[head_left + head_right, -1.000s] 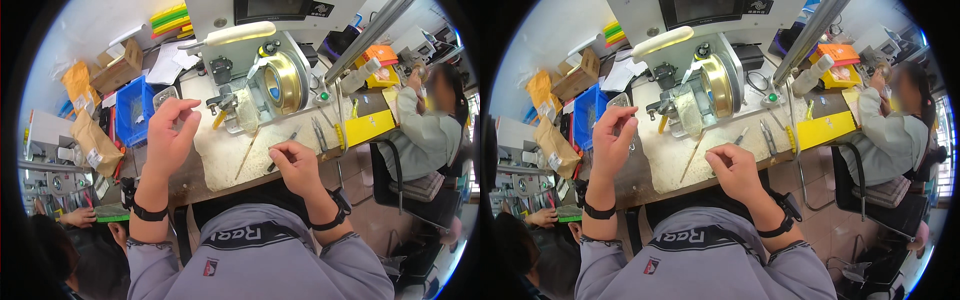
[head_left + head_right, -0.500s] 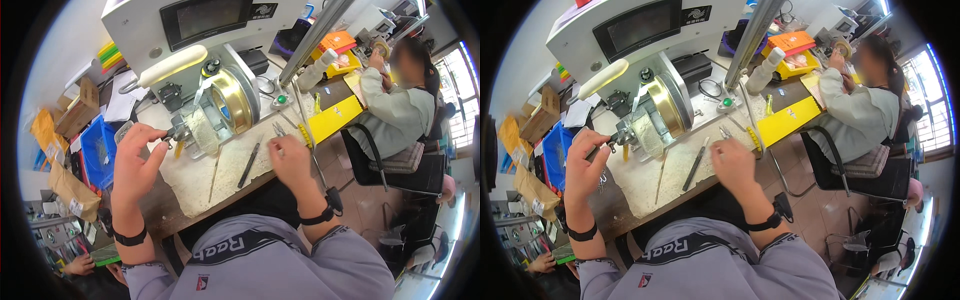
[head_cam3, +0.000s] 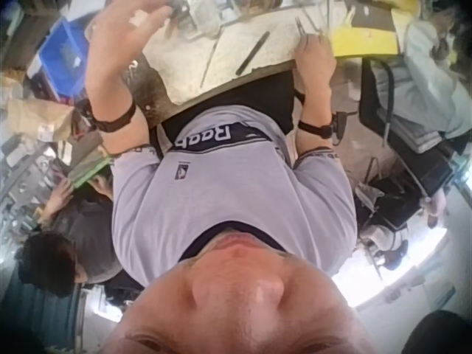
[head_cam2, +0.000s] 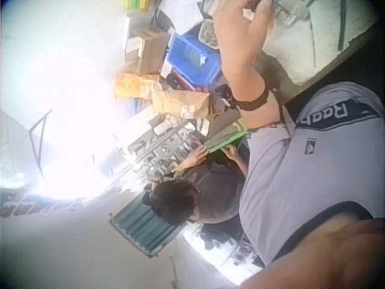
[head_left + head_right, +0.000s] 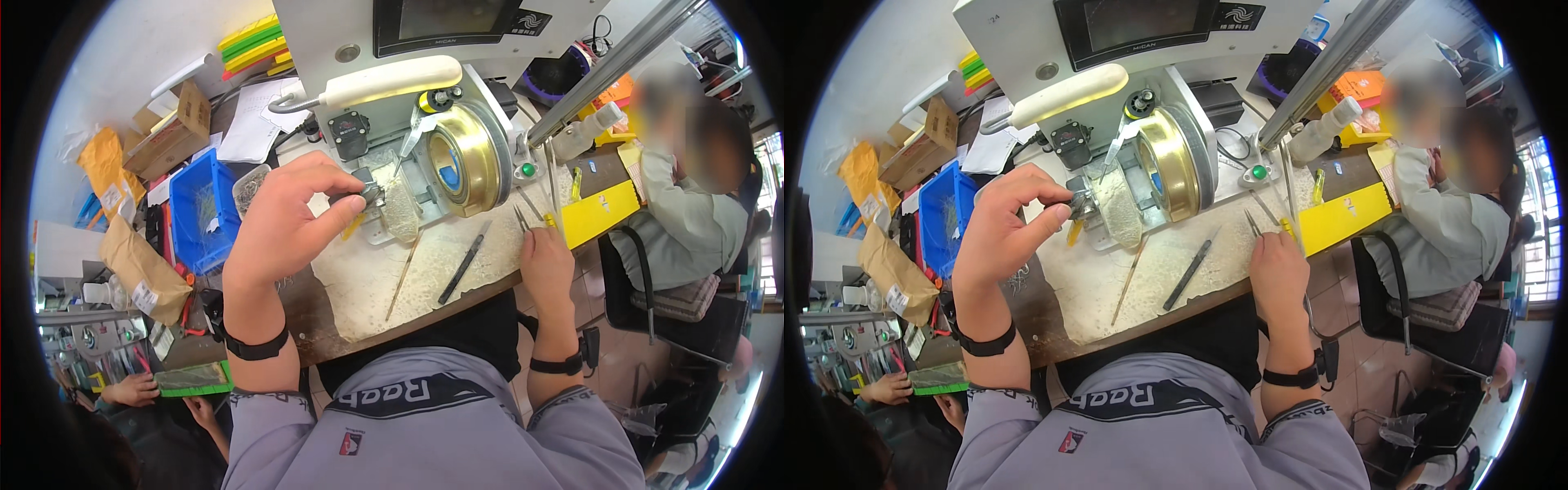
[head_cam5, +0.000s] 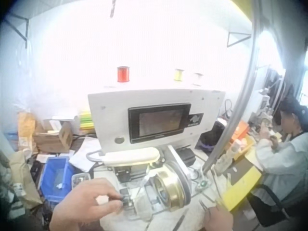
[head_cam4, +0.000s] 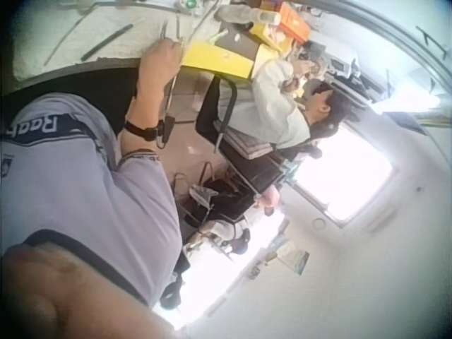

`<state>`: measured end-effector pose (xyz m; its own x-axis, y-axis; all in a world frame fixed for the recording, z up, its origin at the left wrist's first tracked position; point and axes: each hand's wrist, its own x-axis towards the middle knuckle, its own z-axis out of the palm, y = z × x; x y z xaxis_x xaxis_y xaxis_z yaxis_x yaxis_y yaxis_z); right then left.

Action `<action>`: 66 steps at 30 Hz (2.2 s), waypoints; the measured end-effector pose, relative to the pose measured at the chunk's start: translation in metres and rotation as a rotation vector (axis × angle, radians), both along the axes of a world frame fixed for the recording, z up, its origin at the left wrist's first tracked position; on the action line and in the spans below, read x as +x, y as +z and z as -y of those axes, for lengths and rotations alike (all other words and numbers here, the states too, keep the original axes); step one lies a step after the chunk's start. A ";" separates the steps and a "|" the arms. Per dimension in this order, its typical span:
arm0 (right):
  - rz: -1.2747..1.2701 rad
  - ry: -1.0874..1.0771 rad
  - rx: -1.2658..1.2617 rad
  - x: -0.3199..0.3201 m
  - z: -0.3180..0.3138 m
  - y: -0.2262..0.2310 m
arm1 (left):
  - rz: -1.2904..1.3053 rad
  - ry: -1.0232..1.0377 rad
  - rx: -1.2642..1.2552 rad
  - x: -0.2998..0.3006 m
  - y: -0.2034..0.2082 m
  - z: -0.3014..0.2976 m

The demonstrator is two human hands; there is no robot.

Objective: Assembling electronic components using a specialized machine and applying glue to parts.

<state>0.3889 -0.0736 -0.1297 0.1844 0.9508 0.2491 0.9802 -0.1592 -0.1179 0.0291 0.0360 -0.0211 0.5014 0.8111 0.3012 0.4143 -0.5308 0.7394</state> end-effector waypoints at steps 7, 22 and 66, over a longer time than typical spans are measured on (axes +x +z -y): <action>-1.675 0.070 0.486 -0.037 0.057 0.041 | -0.030 0.033 -0.083 0.000 -0.001 -0.003; -0.910 0.660 0.247 -0.097 0.039 0.053 | -0.139 -0.060 0.049 0.002 -0.004 -0.011; -0.597 0.559 0.424 -0.151 -0.045 0.020 | -0.010 -0.179 0.043 0.014 -0.011 -0.018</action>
